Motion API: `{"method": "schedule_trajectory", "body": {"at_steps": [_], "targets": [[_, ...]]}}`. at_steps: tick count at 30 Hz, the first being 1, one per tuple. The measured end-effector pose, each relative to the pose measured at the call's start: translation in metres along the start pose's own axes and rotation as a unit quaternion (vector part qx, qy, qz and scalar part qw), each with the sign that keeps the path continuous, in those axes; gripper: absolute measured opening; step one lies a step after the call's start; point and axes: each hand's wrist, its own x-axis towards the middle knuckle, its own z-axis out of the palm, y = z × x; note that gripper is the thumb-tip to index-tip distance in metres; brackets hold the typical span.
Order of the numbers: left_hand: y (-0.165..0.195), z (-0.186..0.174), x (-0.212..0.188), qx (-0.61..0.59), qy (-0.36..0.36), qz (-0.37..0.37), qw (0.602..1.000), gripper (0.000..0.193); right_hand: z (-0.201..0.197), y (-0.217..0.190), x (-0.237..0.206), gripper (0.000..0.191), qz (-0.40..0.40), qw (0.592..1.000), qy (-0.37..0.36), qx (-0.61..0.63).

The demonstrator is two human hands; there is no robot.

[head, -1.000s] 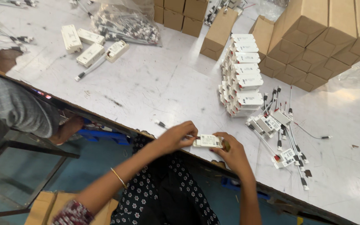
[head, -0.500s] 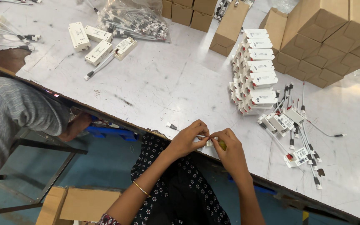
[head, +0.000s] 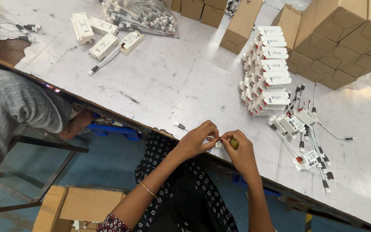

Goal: The person uses a screwdriver to tighten screws on small white electrical components with attached wires. They handle each unit one at a time, turning them over and placing them on the table after tightening.

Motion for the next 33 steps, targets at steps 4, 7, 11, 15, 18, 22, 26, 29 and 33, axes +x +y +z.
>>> {"method": "schedule_trajectory", "body": {"at_steps": [4, 7, 11, 15, 18, 22, 26, 29, 33], "targets": [[-0.002, 0.001, 0.001, -0.015, -0.004, 0.010, 1.000, 0.017, -0.002, 0.004, 0.000, 0.015, -0.005, 1.000, -0.017, 0.003], [-0.003, 0.001, 0.001, -0.014, -0.006, 0.003, 1.000, 0.015, -0.010, 0.003, 0.002, 0.015, -0.042, 0.999, -0.009, -0.024], [-0.006, 0.000, 0.002, -0.007, -0.025, -0.009, 1.000, 0.015, -0.029, 0.000, 0.004, 0.045, 0.021, 0.994, -0.028, -0.106], [-0.015, -0.003, 0.007, -0.034, -0.068, -0.016, 0.997, 0.014, -0.036, 0.003, 0.002, 0.038, 0.025, 0.994, -0.046, -0.100], [-0.021, -0.006, 0.009, -0.070, -0.093, -0.001, 0.993, 0.013, -0.033, 0.008, -0.002, 0.037, 0.023, 0.994, -0.047, -0.095], [-0.024, -0.009, 0.014, -0.048, -0.141, -0.024, 0.989, 0.013, -0.032, 0.013, -0.003, 0.037, 0.028, 0.995, -0.046, -0.085], [-0.022, -0.008, 0.017, -0.051, -0.155, -0.061, 0.985, 0.014, -0.031, 0.012, -0.005, 0.037, 0.038, 0.995, -0.037, -0.084], [-0.022, -0.005, 0.017, -0.048, -0.145, -0.070, 0.986, 0.015, -0.031, 0.010, -0.008, 0.037, 0.035, 0.996, -0.032, -0.078], [-0.023, -0.003, 0.013, -0.058, -0.117, -0.041, 0.991, 0.014, -0.031, 0.007, -0.012, 0.036, 0.030, 0.997, -0.025, -0.073]]}}
